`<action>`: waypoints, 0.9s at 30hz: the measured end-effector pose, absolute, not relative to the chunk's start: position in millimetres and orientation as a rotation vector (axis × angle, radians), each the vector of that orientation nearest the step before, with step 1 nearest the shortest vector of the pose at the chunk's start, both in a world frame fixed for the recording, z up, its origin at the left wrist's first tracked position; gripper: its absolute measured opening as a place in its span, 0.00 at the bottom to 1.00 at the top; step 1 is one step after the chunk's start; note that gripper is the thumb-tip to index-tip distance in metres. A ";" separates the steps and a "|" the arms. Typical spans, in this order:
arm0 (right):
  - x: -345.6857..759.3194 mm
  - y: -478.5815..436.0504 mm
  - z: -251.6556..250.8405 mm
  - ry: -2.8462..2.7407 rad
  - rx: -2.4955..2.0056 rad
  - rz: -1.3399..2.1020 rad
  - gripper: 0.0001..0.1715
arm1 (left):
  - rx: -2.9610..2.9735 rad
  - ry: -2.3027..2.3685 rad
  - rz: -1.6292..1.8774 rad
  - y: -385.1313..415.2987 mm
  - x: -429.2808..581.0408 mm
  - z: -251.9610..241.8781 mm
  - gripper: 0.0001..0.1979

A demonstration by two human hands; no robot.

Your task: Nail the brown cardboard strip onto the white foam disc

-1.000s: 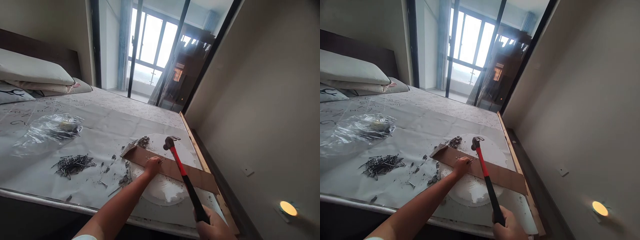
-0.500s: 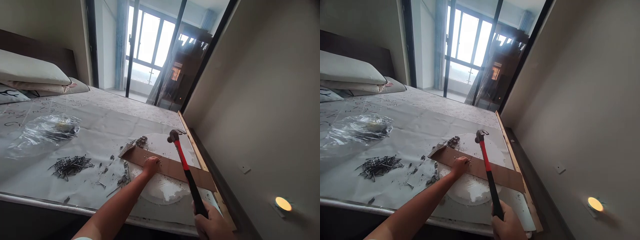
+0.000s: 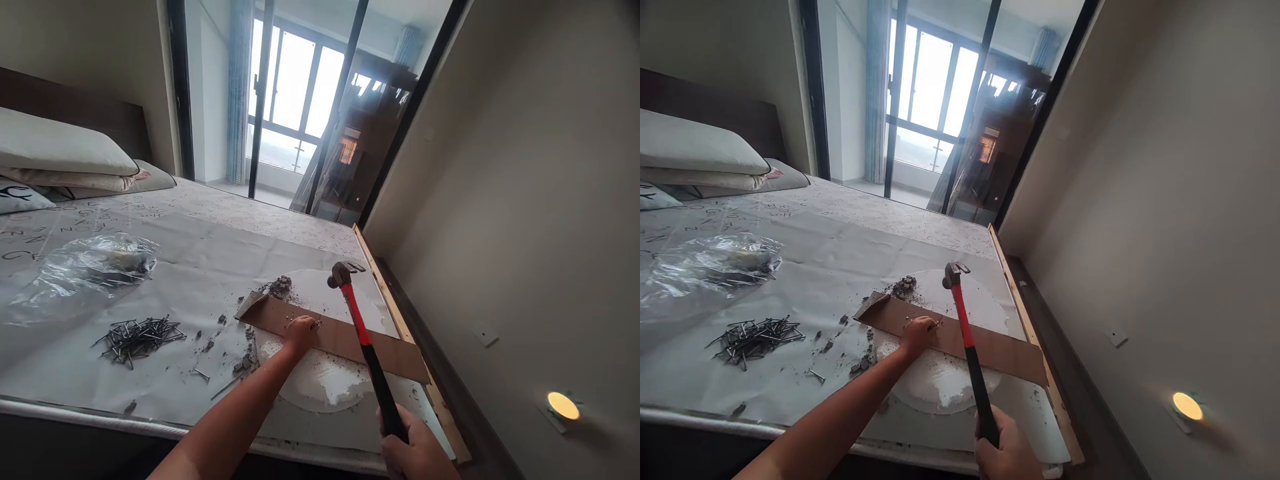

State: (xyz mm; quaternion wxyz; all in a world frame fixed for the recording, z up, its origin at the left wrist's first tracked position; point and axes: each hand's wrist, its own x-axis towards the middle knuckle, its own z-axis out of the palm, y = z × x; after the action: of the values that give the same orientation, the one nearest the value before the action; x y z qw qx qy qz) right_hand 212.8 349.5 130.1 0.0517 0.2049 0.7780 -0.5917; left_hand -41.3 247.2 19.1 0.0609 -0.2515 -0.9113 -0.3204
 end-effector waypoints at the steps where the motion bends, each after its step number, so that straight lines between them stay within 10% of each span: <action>1: 211.4 349.2 125.2 2.363 0.629 -1.795 0.02 | -0.757 -2.758 -0.964 247.0 -40.8 19.7 0.11; 27: 218.4 351.0 72.8 2.266 0.619 -1.830 0.03 | -0.657 -2.236 -1.335 110.8 0.9 95.4 0.14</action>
State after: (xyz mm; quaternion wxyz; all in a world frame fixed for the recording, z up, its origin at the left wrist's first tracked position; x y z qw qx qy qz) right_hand 218.4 351.0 72.8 0.0818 0.2071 0.7584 -0.6126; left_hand 0.9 110.8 95.4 0.2258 -0.2384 -0.8111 -0.4841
